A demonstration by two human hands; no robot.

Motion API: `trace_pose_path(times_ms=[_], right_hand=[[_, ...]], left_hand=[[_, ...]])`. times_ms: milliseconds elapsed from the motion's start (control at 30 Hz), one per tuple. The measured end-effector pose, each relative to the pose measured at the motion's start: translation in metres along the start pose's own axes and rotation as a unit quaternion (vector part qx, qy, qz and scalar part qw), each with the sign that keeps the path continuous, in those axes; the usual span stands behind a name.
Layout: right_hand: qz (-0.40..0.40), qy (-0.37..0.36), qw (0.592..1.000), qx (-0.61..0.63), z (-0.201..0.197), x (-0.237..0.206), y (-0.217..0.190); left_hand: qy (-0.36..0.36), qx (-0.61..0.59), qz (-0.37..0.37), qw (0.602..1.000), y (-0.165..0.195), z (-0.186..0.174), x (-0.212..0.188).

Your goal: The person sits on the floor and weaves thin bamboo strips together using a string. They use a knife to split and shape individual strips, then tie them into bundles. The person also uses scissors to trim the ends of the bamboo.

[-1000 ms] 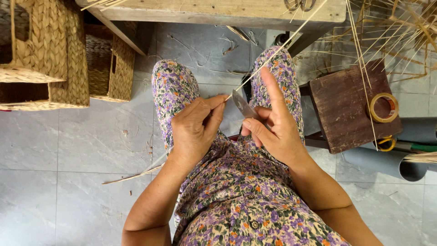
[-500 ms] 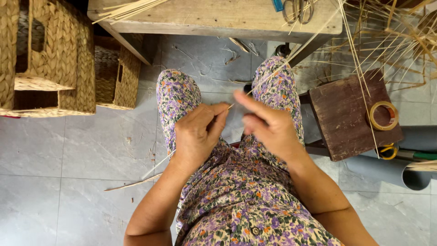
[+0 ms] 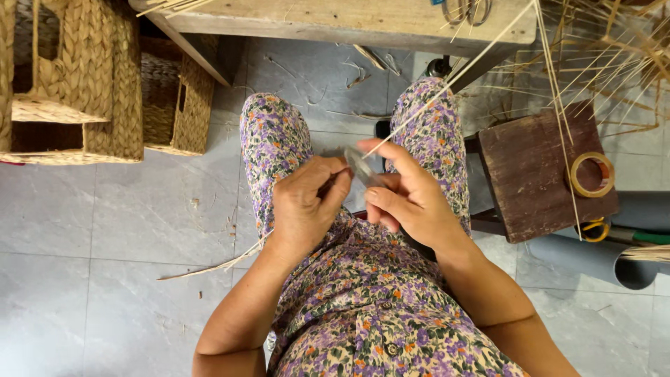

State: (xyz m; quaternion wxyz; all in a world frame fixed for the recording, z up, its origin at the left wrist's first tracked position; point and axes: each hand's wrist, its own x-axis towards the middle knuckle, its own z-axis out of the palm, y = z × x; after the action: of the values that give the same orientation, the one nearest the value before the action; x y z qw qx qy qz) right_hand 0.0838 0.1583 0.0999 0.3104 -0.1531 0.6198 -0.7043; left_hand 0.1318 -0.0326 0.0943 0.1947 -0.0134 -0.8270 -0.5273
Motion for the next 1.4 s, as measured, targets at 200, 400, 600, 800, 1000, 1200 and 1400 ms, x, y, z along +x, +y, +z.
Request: trace_pose_path(times_ms=[200, 400, 600, 800, 1000, 1200, 1400], right_hand=[[-0.009, 0.005, 1.0, -0.021, 0.003, 0.008, 0.008], [-0.025, 0.006, 0.999, -0.048, 0.002, 0.008, 0.014], [-0.019, 0.006, 0.999, -0.038, 0.002, 0.01, 0.016], [-0.059, 0.076, 0.994, -0.048, -0.015, 0.013, 0.012], [-0.078, 0.09, 0.992, -0.031, -0.03, 0.013, 0.014], [-0.104, 0.124, 0.986, 0.043, -0.042, 0.008, 0.013], [-0.087, 0.109, 0.99, -0.004, -0.039, 0.01, 0.018]], left_hand=[[-0.003, 0.033, 0.039, 0.999, -0.002, -0.003, -0.004], [0.001, 0.038, 0.028, 0.999, -0.003, -0.004, -0.008], [0.0, 0.041, 0.047, 0.998, -0.003, -0.005, -0.008], [-0.016, 0.035, 0.041, 0.998, -0.002, -0.008, -0.013], [-0.028, 0.027, 0.012, 0.999, -0.003, -0.017, -0.019], [-0.045, 0.037, -0.017, 0.998, -0.011, -0.03, -0.024], [-0.083, 0.025, -0.035, 0.996, -0.013, -0.044, -0.017]])
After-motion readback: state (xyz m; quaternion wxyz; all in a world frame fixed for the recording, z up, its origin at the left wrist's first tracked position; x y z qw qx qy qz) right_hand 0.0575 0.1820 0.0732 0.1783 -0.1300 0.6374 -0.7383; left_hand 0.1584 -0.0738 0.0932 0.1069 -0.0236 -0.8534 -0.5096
